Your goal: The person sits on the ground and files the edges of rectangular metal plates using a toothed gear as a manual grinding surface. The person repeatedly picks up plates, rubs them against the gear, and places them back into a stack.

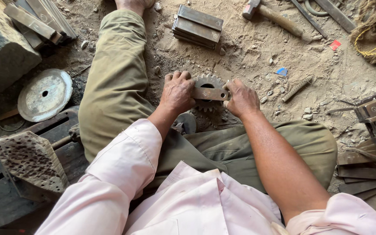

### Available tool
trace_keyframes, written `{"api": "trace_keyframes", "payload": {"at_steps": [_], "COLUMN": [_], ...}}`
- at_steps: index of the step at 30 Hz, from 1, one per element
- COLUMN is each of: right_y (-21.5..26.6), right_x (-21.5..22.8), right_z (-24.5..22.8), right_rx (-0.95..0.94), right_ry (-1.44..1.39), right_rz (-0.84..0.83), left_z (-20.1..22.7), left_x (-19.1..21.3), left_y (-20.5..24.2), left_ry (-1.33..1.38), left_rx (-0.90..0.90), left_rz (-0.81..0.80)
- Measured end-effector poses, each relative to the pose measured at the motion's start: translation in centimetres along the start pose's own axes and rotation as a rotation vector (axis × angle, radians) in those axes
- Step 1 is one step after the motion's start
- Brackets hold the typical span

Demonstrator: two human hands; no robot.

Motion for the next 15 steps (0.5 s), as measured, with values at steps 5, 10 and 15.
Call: {"api": "trace_keyframes", "payload": {"at_steps": [5, 10, 15], "right_y": [0.1, 0.1, 0.0], "right_x": [0.8, 1.3, 1.2], "right_z": [0.0, -0.3, -0.1], "right_rx": [-0.047, -0.067, -0.049], "right_ry": [-0.068, -0.123, -0.129], "right_rz": [0.008, 0.033, 0.044], "left_z": [0.1, 0.2, 0.5], "left_x": [0.3, 0.5, 0.4], "left_y": [-0.2, -0.1, -0.3], "left_ry": [0.026, 0.02, -0.003], "left_rx": [-0.009, -0.04, -0.034], "left_rz": [0.041, 0.1, 0.055]}}
Point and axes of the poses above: each hand's wrist, its own y-axis away from the middle knuckle, its own x-axis out of the back of the hand, z = x × y, the point moved 3 cm from there along -y, towards the middle knuckle, and after that the axes turned 12 degrees about z, right-handed, at the moved point
